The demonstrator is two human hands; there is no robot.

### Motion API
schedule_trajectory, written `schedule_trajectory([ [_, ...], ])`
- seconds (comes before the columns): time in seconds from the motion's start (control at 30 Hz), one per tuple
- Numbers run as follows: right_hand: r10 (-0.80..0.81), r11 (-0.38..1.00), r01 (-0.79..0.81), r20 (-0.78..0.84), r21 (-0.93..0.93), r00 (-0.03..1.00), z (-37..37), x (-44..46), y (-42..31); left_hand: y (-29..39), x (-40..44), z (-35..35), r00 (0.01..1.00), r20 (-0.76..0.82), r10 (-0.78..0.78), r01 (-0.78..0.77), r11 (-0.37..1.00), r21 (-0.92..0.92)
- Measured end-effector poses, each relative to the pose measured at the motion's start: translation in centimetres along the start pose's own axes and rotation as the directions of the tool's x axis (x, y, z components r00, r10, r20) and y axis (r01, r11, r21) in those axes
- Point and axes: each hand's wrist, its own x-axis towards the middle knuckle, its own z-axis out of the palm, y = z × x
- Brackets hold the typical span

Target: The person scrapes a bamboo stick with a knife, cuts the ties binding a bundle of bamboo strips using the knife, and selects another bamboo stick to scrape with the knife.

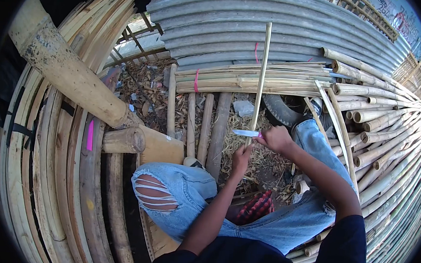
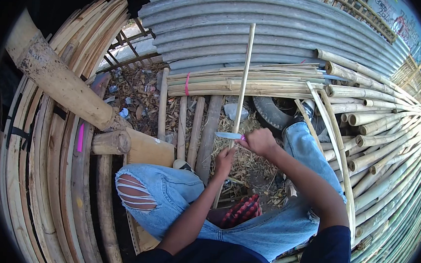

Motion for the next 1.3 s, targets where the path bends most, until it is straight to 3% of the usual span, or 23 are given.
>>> schedule_trajectory([
  [0.03,0.14,0.989,-0.137,-0.04,0.062,0.989,-0.3,0.6,0.2,-0.3,-0.1,-0.2,1.0,0.005,0.0,0.0,1.0,0.005],
  [0.07,0.181,0.981,-0.176,-0.061,0.078,0.982,-0.8,0.9,0.3,-0.4,0.0,-0.1,0.999,0.023,-0.034,0.035,0.998,-0.044],
  [0.1,0.178,0.982,-0.173,-0.064,0.073,0.982,-0.7,0.7,0.2,-0.3,0.1,0.1,0.999,0.021,-0.03,0.031,0.998,-0.048],
  [0.17,-0.042,0.999,0.042,0.013,0.007,0.999,0.0,-0.8,-0.6,-0.2,0.0,0.3,0.998,0.051,-0.027,0.031,0.996,-0.082],
  [0.2,-0.078,0.997,0.078,0.08,-0.004,0.994,-0.3,-1.1,-0.9,0.1,0.1,0.3,0.998,0.053,-0.023,0.028,0.997,-0.079],
  [0.23,-0.077,0.997,0.077,0.076,0.0,0.994,-0.4,-0.7,-0.4,0.2,0.1,0.1,0.993,0.084,-0.077,0.085,0.991,-0.101],
  [0.33,0.206,0.978,-0.203,-0.084,0.045,0.975,-1.9,1.4,1.9,0.0,-0.2,-0.3,0.982,0.109,-0.151,0.165,0.978,-0.131],
  [0.37,0.204,0.979,-0.201,-0.077,0.044,0.976,-1.5,1.0,1.7,0.0,-0.3,-0.1,0.982,0.106,-0.155,0.17,0.974,-0.148],
  [0.4,0.103,0.995,-0.102,-0.06,0.017,0.993,-1.1,0.4,1.4,0.1,-0.2,0.1,0.982,0.11,-0.15,0.166,0.975,-0.147],
  [0.47,-0.102,0.994,0.102,-0.009,-0.029,0.995,0.3,-1.0,0.0,0.2,-0.4,0.4,0.988,0.08,-0.133,0.142,0.983,-0.117],
  [0.57,-0.034,0.999,0.035,0.022,-0.022,0.999,0.2,0.0,0.3,-0.1,-0.5,0.1,0.991,0.047,-0.128,0.132,0.988,-0.078],
  [0.6,0.123,0.988,-0.111,-0.112,0.107,0.986,-0.4,0.9,0.8,-0.2,-0.4,0.0,0.993,0.039,-0.112,0.113,0.993,-0.03],
  [0.63,0.169,0.985,-0.163,-0.107,0.061,0.98,-0.8,1.8,1.5,-0.2,-0.5,0.0,0.995,0.031,-0.096,0.096,0.995,0.017],
  [0.73,0.177,0.982,-0.167,-0.126,0.087,0.976,0.5,0.2,0.3,-0.7,-0.7,0.5,0.999,0.027,-0.032,0.031,0.998,0.053],
  [0.8,-0.095,0.995,0.094,0.009,0.034,0.995,1.5,-1.3,-1.5,-0.7,-0.8,1.1,1.0,-0.017,-0.004,0.006,0.996,0.09],
  [0.83,-0.085,0.996,0.085,0.004,0.038,0.996,1.4,-1.0,-1.5,-0.3,-0.7,1.0,1.0,-0.008,-0.002,0.003,0.995,0.097],
  [0.9,-0.018,0.998,0.017,0.012,0.065,1.0,1.2,-0.3,-1.2,-0.1,-1.0,0.6,0.985,-0.075,0.154,-0.13,0.956,0.264],
  [0.97,-0.029,0.999,0.028,0.03,0.028,0.999,1.2,0.0,-1.2,0.1,-1.4,0.5,0.995,-0.064,0.073,-0.057,0.972,0.227],
  [1.17,0.011,0.998,-0.011,-0.01,0.056,1.0,0.6,0.6,-0.9,1.8,-0.8,0.6,0.988,-0.097,0.121,-0.083,0.939,0.333],
  [1.23,0.029,0.999,-0.027,-0.032,0.045,0.999,1.1,0.8,-0.7,1.7,-0.5,0.5,0.998,-0.06,0.009,0.009,0.956,0.293],
  [1.3,0.041,0.999,-0.039,-0.06,0.028,0.997,0.9,0.8,-0.5,1.6,-0.4,0.5,0.997,-0.061,0.04,-0.02,0.954,0.298],
])
